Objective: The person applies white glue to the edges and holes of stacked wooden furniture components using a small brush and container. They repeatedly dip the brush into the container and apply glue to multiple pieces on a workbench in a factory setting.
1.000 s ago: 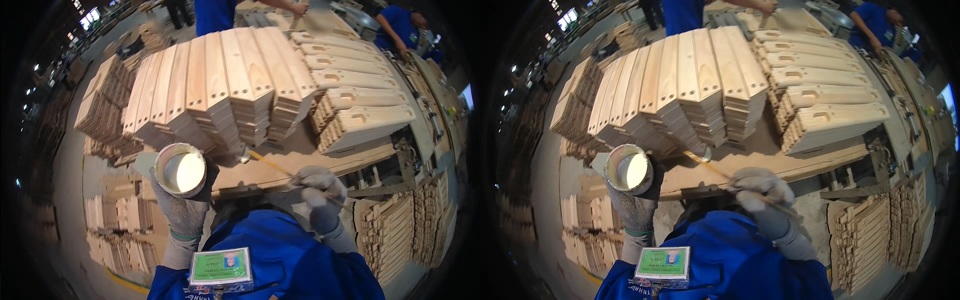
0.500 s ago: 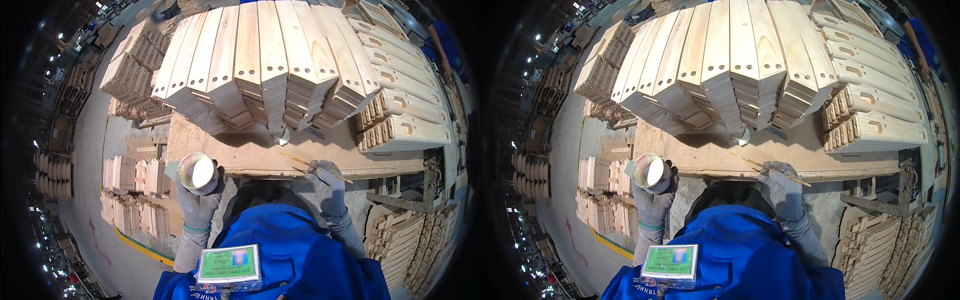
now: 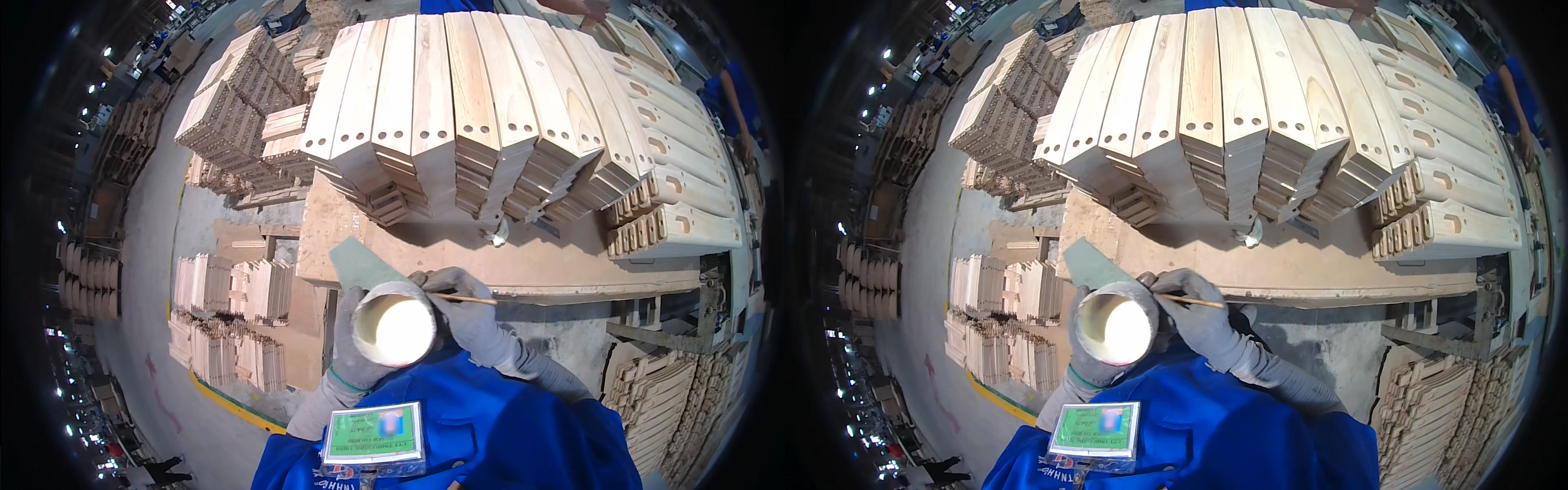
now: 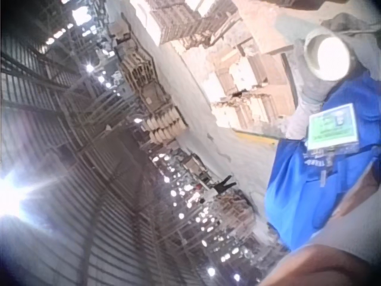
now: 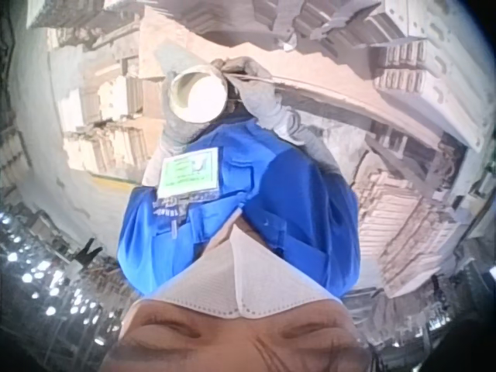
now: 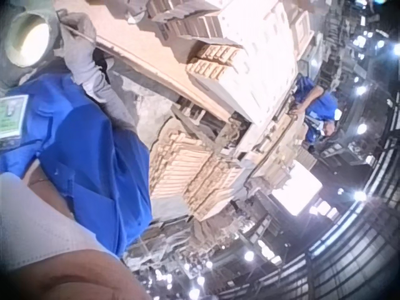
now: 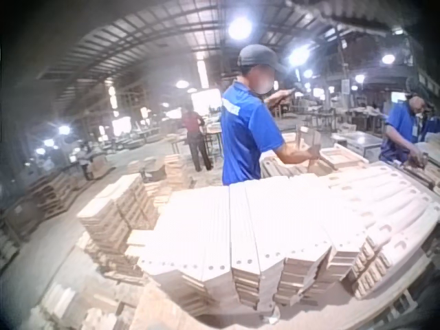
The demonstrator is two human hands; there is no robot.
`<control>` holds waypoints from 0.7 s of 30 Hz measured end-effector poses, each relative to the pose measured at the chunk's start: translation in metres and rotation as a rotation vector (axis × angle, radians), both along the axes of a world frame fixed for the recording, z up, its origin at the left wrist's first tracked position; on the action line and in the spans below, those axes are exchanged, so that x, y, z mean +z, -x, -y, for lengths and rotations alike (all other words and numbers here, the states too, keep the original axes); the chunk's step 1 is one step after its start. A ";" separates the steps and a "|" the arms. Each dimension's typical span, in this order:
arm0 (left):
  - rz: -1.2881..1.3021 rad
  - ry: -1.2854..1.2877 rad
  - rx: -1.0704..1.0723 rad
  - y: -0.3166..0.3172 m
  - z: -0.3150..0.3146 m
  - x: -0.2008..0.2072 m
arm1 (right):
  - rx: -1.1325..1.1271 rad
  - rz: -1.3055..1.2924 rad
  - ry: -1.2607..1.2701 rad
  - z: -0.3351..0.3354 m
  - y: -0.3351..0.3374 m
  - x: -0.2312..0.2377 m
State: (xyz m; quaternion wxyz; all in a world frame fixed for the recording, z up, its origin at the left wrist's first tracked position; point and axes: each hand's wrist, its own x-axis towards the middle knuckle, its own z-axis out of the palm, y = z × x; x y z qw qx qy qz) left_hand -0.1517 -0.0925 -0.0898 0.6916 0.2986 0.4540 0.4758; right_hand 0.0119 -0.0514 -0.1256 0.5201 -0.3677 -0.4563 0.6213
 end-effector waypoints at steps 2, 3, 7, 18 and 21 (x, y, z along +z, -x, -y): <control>-0.306 -0.245 -0.018 0.000 -0.001 0.010 | 0.222 0.200 -0.129 -0.011 -0.016 0.000; -0.373 -0.306 0.005 -0.003 -0.003 0.011 | 0.335 0.304 -0.186 -0.017 -0.028 0.003; -0.187 -0.260 0.228 0.002 -0.001 0.005 | -0.177 1.112 0.058 -0.045 -0.079 -0.081; 0.199 -0.107 0.414 0.033 -0.013 0.001 | -0.418 1.212 0.113 -0.080 -0.092 -0.147; -0.343 -0.349 0.350 0.056 -0.025 -0.001 | -0.279 0.084 0.374 -0.058 -0.086 -0.095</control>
